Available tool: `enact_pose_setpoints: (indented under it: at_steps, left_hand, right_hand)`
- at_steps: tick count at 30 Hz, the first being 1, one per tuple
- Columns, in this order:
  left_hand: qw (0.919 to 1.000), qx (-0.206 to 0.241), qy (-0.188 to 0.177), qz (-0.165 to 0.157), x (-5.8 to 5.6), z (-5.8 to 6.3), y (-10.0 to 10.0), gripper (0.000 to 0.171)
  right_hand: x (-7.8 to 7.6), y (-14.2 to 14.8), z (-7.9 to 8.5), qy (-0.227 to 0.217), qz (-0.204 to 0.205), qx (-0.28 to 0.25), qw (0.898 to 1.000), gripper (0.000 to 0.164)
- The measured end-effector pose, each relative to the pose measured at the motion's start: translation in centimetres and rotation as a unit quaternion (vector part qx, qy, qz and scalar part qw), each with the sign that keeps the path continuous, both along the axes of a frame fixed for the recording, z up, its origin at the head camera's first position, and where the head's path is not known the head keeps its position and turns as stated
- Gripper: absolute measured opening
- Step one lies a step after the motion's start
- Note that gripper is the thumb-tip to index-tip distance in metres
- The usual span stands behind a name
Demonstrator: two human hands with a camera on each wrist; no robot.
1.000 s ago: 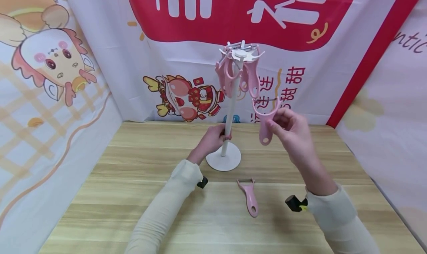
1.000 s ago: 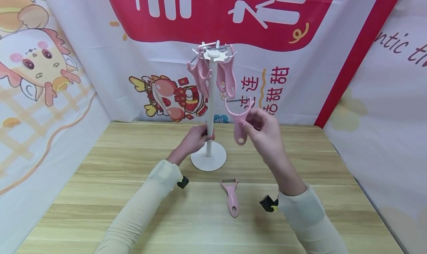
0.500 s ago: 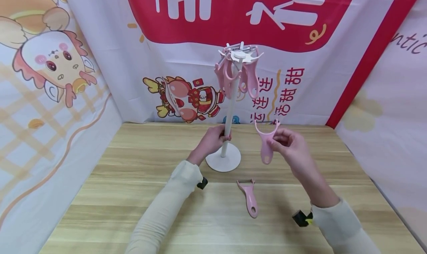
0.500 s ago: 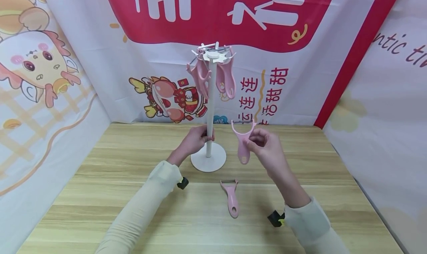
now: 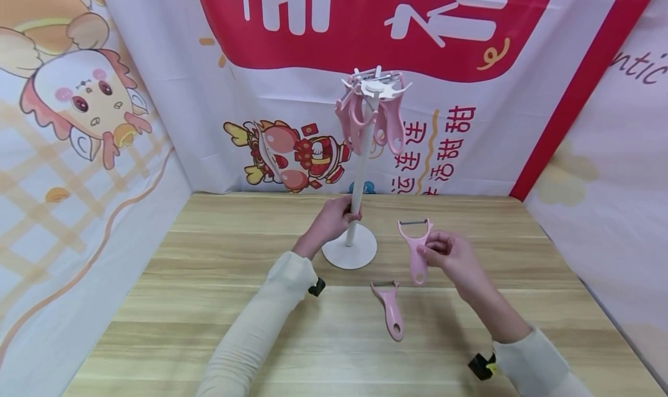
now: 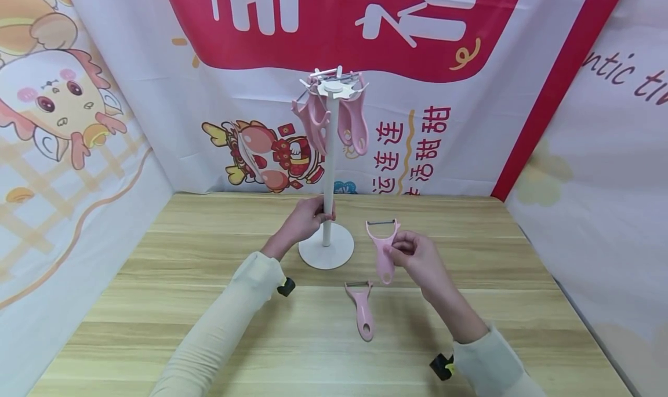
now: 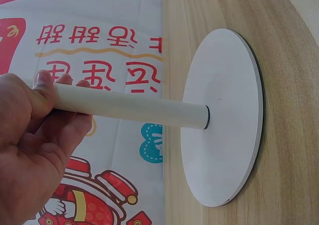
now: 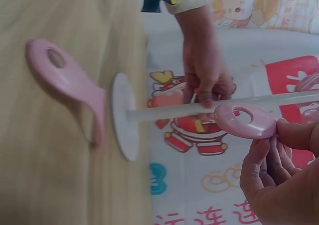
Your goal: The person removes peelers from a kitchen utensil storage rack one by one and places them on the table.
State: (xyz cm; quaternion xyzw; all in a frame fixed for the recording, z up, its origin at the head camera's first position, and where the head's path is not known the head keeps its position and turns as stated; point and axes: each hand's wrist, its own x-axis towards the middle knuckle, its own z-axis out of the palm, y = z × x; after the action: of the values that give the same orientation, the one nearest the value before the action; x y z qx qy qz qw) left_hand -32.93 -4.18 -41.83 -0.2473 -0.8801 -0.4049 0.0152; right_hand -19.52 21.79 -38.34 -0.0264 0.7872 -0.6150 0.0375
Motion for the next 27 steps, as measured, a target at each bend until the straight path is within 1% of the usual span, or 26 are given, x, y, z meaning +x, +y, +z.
enact_pose_setpoints:
  at_steps: [6,12,17,22,25,27]
  left_hand:
    - [1.0,-0.005,-0.002,0.002,0.0,0.0,0.1,0.008]
    - [0.9999,-0.006,0.01,0.001,-0.2,-0.2,0.1,0.009]
    - [1.0,-0.006,0.007,0.002,-0.2,-0.2,0.1,0.011]
    - [1.0,-0.008,0.0,0.005,-0.2,-0.1,0.1,0.008]
    - [0.9999,-0.009,-0.005,0.005,-0.2,-0.1,0.0,0.007]
    - [0.9999,-0.009,-0.008,0.005,-0.3,-0.1,0.0,0.006]
  right_hand:
    - [0.4,0.3,-2.2,-0.044,0.001,-0.012,0.999,0.02]
    - [0.9,0.5,-3.8,-0.066,0.009,-0.023,0.998,0.022]
    - [1.3,0.8,-5.1,-0.092,0.008,-0.018,0.996,0.024]
    - [1.8,1.1,-6.6,-0.112,0.018,-0.016,0.993,0.026]
    - [2.0,1.2,-7.5,-0.124,0.027,-0.008,0.992,0.025]
    - [2.1,1.2,-8.1,-0.131,0.027,-0.002,0.991,0.021]
